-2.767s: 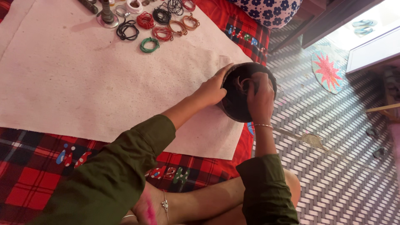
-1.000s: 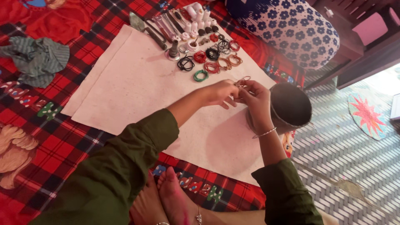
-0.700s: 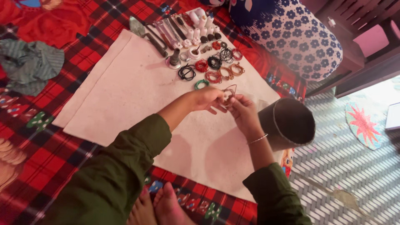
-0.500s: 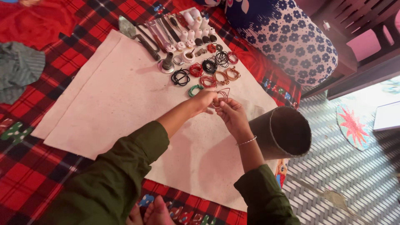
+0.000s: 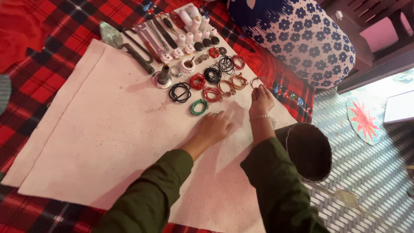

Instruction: The person repeatedly reaches into a cylindrical container and removes small craft items such as rubber bands and metal rods, placing them on a white cloth. The person organizes the items into small piles on the cloth.

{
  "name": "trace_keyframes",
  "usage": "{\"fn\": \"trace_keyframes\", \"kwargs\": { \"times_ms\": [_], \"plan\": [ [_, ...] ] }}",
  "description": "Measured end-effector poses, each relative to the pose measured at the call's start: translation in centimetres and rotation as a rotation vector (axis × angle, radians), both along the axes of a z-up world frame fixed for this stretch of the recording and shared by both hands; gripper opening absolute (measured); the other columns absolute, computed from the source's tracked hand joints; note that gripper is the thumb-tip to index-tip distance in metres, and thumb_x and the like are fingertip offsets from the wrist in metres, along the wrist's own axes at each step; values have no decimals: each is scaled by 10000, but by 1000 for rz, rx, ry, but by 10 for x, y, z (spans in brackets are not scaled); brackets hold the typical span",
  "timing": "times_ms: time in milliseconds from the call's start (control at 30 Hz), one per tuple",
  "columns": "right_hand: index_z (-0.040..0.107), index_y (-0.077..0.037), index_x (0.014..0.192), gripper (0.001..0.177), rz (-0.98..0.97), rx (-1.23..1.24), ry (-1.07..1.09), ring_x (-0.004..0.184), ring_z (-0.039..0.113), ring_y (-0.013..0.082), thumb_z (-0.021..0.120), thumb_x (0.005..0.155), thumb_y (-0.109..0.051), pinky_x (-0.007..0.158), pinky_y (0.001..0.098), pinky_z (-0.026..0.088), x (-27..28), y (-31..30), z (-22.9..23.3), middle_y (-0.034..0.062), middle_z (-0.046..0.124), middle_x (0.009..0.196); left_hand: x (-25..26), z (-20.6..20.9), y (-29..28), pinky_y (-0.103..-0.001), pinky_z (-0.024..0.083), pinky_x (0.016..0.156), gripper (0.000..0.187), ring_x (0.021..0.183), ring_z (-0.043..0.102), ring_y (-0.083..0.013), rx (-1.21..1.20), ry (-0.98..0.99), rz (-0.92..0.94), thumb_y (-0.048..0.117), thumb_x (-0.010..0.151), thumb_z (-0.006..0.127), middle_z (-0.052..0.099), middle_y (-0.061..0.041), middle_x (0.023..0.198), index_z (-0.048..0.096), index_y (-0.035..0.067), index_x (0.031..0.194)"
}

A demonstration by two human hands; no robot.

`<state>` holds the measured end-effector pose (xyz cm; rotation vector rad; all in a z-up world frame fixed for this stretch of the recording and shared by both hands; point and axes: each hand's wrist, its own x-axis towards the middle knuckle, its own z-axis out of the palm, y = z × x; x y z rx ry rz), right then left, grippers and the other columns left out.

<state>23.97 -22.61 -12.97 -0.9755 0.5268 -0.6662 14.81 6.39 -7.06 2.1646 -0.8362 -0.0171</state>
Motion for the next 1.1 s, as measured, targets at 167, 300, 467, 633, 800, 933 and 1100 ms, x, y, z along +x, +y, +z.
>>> {"fn": "trace_keyframes", "kwargs": {
  "times_ms": [167, 300, 467, 633, 800, 933, 1100],
  "plan": [
    [764, 63, 1024, 156, -100, -769, 175, 713, 658, 143, 675, 912, 0, 639, 264, 509, 63, -61, -20, 85, 740, 847, -3, 10, 13, -445, 510, 833, 420, 906, 647, -306, 106, -313, -64, 454, 979, 582, 658, -138, 989, 690, 49, 941],
    [806, 14, 1014, 180, 86, -1157, 290, 792, 723, 115, 679, 904, -52, 743, 274, 558, 90, -92, -26, 67, 784, 895, -5, 6, 16, -429, 508, 808, 429, 890, 638, -307, 2, -318, -30, 458, 936, 615, 657, -135, 970, 700, 38, 937],
    [769, -24, 1099, 211, 478, -1020, 438, 763, 675, 150, 638, 942, -75, 701, 320, 552, 112, -96, -26, 75, 747, 899, -3, 8, 14, -434, 509, 804, 432, 886, 636, -313, 11, -270, -52, 467, 933, 630, 655, -139, 954, 688, 44, 864],
    [633, -1, 1015, 159, 330, -1274, 433, 840, 702, 187, 705, 879, -41, 734, 333, 565, 101, -79, -20, 95, 725, 919, -2, 10, 15, -439, 508, 798, 470, 867, 635, -318, 54, -263, -68, 490, 946, 617, 647, -149, 937, 687, 33, 857],
    [674, -26, 1016, 102, 325, -1347, 508, 827, 695, 217, 689, 917, -47, 744, 343, 557, 104, -74, -17, 117, 726, 918, -2, 10, 14, -447, 502, 799, 506, 847, 634, -322, 91, -256, -79, 508, 959, 599, 642, -154, 931, 684, 21, 855],
    [693, -45, 1086, 149, 336, -1364, 431, 907, 672, 245, 661, 941, -42, 799, 351, 538, 114, -86, -26, 132, 700, 1032, -1, 9, 14, -449, 502, 811, 503, 867, 638, -331, 83, -254, -72, 510, 952, 591, 644, -158, 941, 690, 25, 859],
    [711, -19, 1088, 280, -118, -1380, 194, 1022, 646, 262, 548, 874, 61, 901, 370, 527, 108, -94, -24, 142, 707, 1067, -1, 5, 12, -456, 506, 847, 546, 921, 648, -342, 74, -256, -68, 538, 985, 557, 657, -179, 1002, 700, 16, 914]
  ]
}}
